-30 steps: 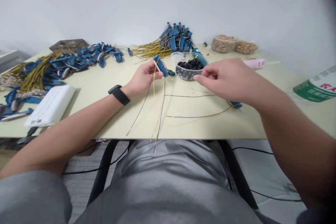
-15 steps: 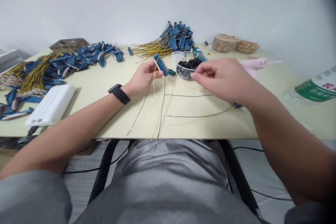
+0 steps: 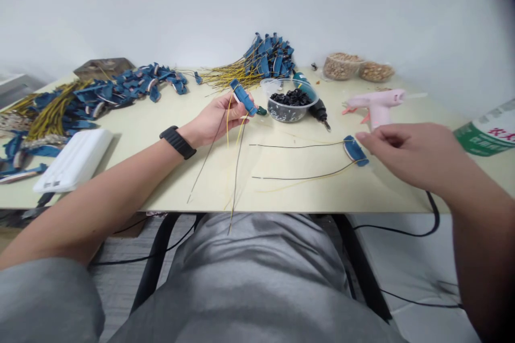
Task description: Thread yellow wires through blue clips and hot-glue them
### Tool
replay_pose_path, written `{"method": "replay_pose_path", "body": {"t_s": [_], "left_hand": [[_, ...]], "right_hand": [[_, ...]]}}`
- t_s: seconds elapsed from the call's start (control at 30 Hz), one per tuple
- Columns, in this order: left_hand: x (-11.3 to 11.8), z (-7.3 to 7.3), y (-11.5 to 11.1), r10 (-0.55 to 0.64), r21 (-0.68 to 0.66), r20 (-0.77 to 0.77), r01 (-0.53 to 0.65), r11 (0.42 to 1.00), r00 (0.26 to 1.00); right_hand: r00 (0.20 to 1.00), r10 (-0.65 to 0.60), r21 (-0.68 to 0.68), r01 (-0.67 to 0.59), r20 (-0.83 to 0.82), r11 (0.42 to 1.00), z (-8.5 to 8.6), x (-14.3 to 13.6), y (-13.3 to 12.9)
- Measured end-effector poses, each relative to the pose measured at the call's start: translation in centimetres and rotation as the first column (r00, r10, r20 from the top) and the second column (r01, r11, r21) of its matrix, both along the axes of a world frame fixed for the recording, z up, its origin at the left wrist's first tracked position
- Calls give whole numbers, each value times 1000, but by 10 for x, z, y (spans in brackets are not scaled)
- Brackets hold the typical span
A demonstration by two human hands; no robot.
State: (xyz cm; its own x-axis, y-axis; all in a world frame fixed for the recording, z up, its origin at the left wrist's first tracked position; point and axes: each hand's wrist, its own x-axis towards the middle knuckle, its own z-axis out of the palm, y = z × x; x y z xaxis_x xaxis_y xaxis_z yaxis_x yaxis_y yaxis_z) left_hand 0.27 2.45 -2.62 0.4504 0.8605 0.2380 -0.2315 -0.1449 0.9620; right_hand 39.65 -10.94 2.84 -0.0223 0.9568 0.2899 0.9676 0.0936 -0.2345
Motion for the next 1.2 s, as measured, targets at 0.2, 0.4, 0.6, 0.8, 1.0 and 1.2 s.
{"method": "replay_pose_path", "body": {"t_s": [0.2,0.4,0.6,0.8,1.0,1.2], "left_hand": [[-3,13,-10,-114,-168,42,120,978,993],[-7,13,-6,-247,-209,196,287,935,949],[-5,11,-11,-301,-170,198,335,927,933],[-5,7,-13,-417,-166,264,467,868,869],[-6,4,-14,-450,-132,271,496,858,851],[-7,5,-14,-366,-135,156,386,912,918]], "right_hand": [[966,240,-3,-241,-98,970,26,-75,17],[928,337,27,-337,-160,941,31,-112,40],[915,347,96,-334,-206,938,19,-122,57],[915,325,114,-306,-239,945,4,-117,63],[921,312,87,-300,-231,950,-2,-117,66],[909,331,84,-320,-253,944,-2,-116,64]]}}
